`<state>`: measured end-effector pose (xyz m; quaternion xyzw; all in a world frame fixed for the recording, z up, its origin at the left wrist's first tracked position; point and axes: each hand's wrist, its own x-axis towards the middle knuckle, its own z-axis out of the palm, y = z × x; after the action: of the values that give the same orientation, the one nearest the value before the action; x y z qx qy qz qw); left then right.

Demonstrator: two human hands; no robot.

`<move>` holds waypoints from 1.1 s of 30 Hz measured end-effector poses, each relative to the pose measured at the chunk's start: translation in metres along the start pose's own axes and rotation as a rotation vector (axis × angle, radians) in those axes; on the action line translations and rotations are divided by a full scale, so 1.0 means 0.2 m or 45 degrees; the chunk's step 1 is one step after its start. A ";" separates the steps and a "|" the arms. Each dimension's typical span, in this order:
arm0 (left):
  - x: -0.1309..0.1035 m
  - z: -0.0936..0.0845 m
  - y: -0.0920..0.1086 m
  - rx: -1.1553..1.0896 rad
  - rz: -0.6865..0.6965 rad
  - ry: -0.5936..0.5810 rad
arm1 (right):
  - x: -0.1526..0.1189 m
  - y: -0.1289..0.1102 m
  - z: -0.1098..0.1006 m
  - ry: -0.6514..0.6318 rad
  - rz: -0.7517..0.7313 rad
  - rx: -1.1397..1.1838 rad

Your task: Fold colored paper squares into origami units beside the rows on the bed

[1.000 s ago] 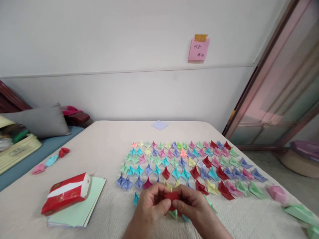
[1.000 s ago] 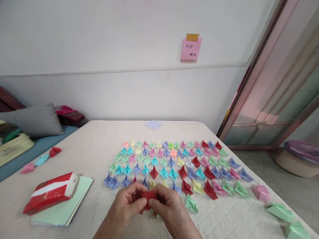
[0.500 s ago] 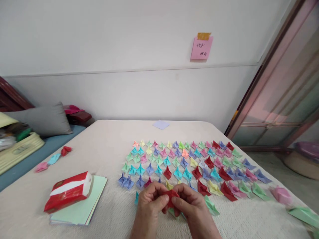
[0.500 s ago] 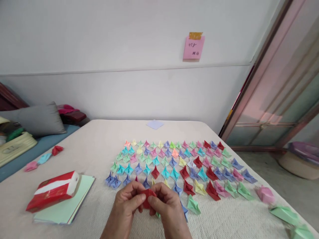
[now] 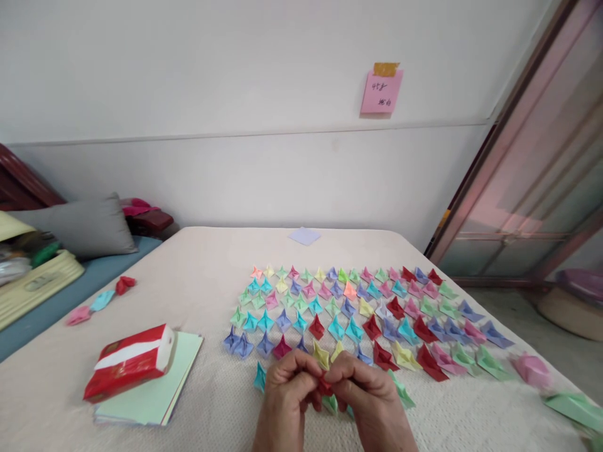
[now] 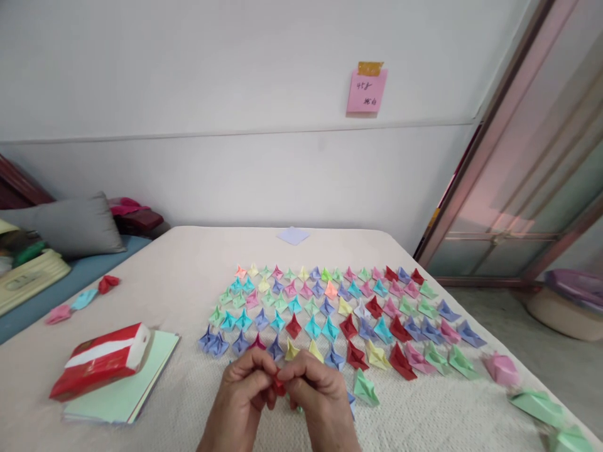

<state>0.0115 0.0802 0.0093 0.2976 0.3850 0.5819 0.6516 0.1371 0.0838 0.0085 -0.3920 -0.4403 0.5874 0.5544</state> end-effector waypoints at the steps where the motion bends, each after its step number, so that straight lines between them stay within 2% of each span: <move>1: 0.00 0.00 0.01 -0.013 -0.010 -0.001 | 0.00 -0.01 0.00 -0.036 0.008 -0.013; 4: 0.00 -0.01 0.03 0.010 0.009 -0.032 | 0.01 -0.04 -0.02 -0.124 -0.019 -0.091; 9: 0.02 -0.03 0.02 0.097 0.099 -0.170 | 0.00 -0.07 -0.04 -0.181 -0.123 -0.282; 13: 0.04 -0.05 0.02 0.185 0.103 -0.184 | 0.01 -0.08 -0.04 -0.162 0.001 -0.205; 16: 0.02 -0.05 0.03 0.287 0.181 -0.167 | 0.01 -0.09 -0.05 -0.133 0.092 -0.064; 21: -0.01 -0.05 0.03 0.462 0.330 -0.169 | 0.02 -0.09 -0.05 -0.216 0.150 -0.253; 23: -0.01 -0.05 0.01 0.483 0.341 -0.150 | 0.02 -0.08 -0.05 -0.215 0.096 -0.349; 28: 0.00 -0.07 0.00 0.399 0.281 -0.174 | 0.00 -0.08 -0.05 -0.145 -0.191 -0.665; 33: 0.01 -0.07 0.05 0.394 0.132 -0.258 | 0.00 -0.08 -0.06 -0.144 -0.257 -0.730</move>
<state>-0.0044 0.0835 0.0098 0.4709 0.3865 0.5157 0.6025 0.1530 0.0840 0.0208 -0.4534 -0.6551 0.4019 0.4514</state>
